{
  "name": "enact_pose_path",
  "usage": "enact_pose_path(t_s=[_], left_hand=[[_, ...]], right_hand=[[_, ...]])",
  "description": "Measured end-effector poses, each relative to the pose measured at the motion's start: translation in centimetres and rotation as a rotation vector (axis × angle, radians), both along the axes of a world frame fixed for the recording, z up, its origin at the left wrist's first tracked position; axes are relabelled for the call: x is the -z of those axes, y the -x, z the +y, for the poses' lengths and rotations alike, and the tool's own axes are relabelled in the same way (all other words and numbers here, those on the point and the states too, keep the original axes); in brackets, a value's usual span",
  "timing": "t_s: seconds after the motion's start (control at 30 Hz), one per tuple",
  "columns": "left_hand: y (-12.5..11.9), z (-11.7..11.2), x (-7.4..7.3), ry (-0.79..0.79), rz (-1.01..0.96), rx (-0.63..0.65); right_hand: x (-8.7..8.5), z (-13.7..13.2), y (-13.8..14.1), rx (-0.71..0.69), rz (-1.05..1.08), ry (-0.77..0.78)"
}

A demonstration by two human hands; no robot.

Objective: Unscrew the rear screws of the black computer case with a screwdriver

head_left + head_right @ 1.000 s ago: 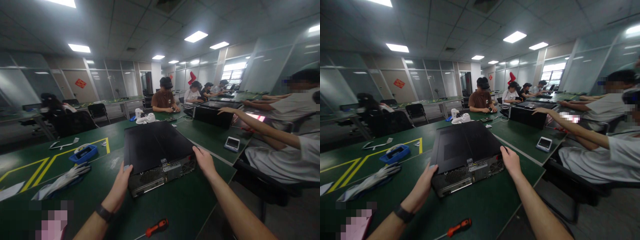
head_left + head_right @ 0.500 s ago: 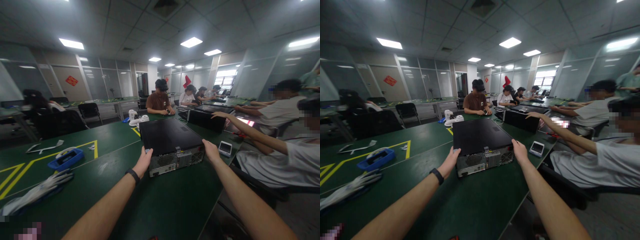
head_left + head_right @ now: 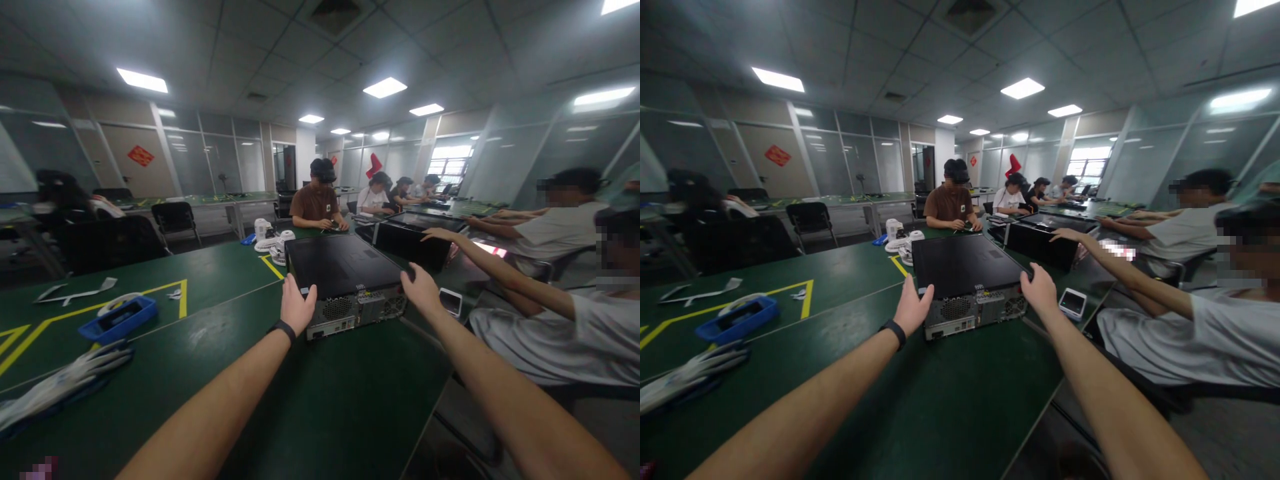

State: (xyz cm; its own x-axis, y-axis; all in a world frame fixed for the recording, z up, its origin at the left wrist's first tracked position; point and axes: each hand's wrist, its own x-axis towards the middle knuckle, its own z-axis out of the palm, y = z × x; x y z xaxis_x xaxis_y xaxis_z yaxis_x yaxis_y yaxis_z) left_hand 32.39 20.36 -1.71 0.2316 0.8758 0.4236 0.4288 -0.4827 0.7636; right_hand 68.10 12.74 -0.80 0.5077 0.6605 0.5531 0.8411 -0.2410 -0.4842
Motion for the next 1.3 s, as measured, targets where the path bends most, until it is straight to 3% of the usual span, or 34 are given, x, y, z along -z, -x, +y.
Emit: enact_pose_path(t_s=[0.13, 0.2, 0.37, 0.57, 0.83, 1.03, 1.13, 1.3], left_hand=[[0.0, -0.7, -1.7, -0.217, 0.262, 0.106], [-0.4, -0.9, -2.2, -0.282, 0.382, 0.17], [-1.4, -1.3, -2.2, -0.382, 0.584, 0.2], [-1.3, -1.7, -2.4, -0.45, 0.663, 0.163], [-1.9, -2.5, -1.6, -0.443, 0.618, 0.126], [-1.5, -2.7, -1.6, -0.368, 0.501, 0.159], [-0.9, -2.9, -1.4, -0.303, 0.385, 0.137], [0.0, -2.6, -0.4, -0.112, 0.13, 0.027]], right_hand=[[-0.7, -1.5, 1.2, -0.284, -0.275, 0.123], [-0.6, -1.8, 1.6, -0.35, -0.373, 0.163], [-0.2, -1.7, 1.9, -0.323, -0.509, 0.17], [-0.1, -1.7, 1.8, -0.283, -0.551, 0.159], [0.5, -2.8, 3.1, -0.251, -0.467, 0.125], [-1.3, -3.0, 2.4, -0.291, -0.298, 0.164], [-2.0, -1.8, 1.4, -0.15, -0.151, 0.146], [-1.4, 0.2, 0.9, 0.129, 0.094, 0.146]])
